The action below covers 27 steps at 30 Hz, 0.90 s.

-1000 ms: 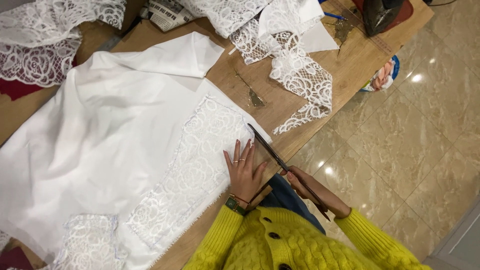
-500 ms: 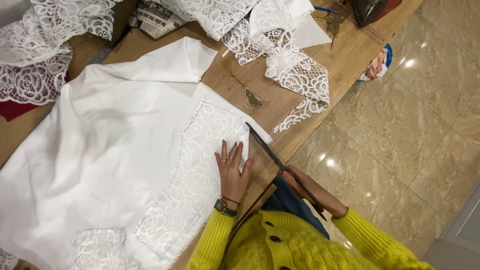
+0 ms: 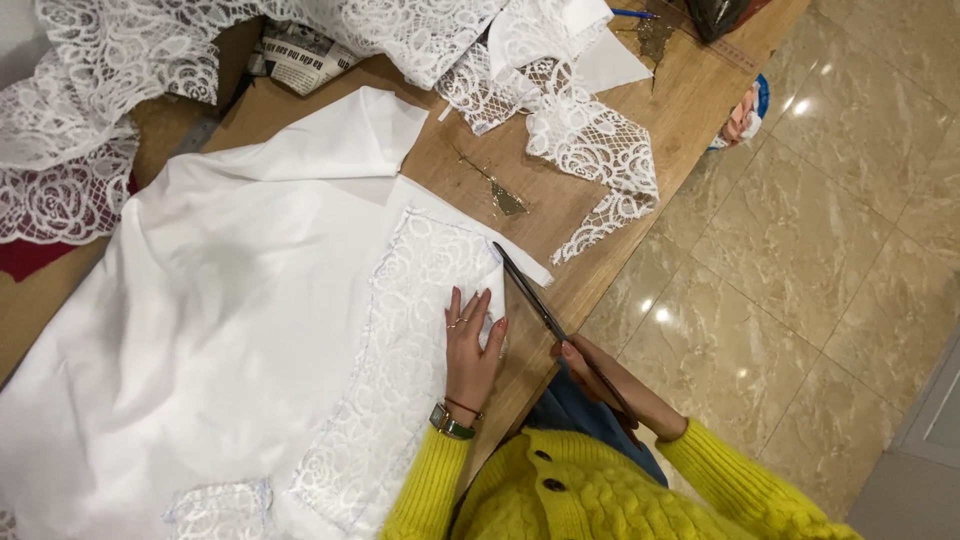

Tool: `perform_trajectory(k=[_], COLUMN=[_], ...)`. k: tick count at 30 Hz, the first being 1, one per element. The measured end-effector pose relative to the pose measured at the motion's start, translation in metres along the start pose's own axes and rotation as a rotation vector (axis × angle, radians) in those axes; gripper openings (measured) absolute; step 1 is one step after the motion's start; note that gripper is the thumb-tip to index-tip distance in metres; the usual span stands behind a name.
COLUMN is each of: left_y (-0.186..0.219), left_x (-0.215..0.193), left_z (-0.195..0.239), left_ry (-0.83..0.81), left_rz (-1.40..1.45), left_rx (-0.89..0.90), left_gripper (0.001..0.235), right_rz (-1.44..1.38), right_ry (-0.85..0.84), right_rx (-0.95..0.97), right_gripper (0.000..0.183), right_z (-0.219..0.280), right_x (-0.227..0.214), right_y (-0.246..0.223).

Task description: Cutting out lace patterns from a larger piece of white fabric using large fabric scissors on a cutting table.

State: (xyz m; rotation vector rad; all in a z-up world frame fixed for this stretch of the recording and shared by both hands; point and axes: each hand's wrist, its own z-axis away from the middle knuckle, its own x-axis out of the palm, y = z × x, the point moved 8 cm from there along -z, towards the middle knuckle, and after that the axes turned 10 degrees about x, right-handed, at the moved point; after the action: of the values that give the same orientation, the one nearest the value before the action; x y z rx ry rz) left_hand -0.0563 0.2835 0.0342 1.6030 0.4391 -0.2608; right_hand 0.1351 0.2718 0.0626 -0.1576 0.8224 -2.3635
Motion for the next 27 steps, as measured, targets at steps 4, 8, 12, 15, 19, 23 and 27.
perform_trajectory(k=[4,8,12,15,19,23,27], left_y=[-0.012,-0.009,-0.016,-0.017,-0.016,-0.018,-0.019], left_x=[-0.001,-0.008,-0.009,-0.012,-0.016,-0.017,-0.017], left_z=[0.003,0.004,0.005,0.005,0.005,0.005,0.005], left_ry=[-0.012,-0.034,-0.036,-0.037,-0.032,-0.030,-0.034], left_rz=[0.078,0.124,0.212,0.235,0.266,0.278,0.306], left_rx=[-0.024,-0.042,-0.076,-0.076,-0.060,-0.042,-0.043], left_gripper=[0.052,0.051,0.052,0.052,0.051,0.050,0.051], right_rz=[-0.006,-0.053,-0.132,-0.124,-0.006,0.006,0.036], right_ry=[0.035,0.027,0.040,0.079,0.174,0.216,0.242], right_rx=[-0.016,-0.021,0.011,0.013,0.071,0.108,0.135], right_gripper=[0.070,0.066,0.064,0.066,0.080,0.082,0.083], right_z=[-0.021,-0.015,0.000,-0.007,-0.027,-0.029,-0.049], right_x=[0.001,0.009,0.019,0.024,0.024,0.031,0.033], right_y=[0.014,0.007,-0.008,-0.007,0.003,-0.003,0.023])
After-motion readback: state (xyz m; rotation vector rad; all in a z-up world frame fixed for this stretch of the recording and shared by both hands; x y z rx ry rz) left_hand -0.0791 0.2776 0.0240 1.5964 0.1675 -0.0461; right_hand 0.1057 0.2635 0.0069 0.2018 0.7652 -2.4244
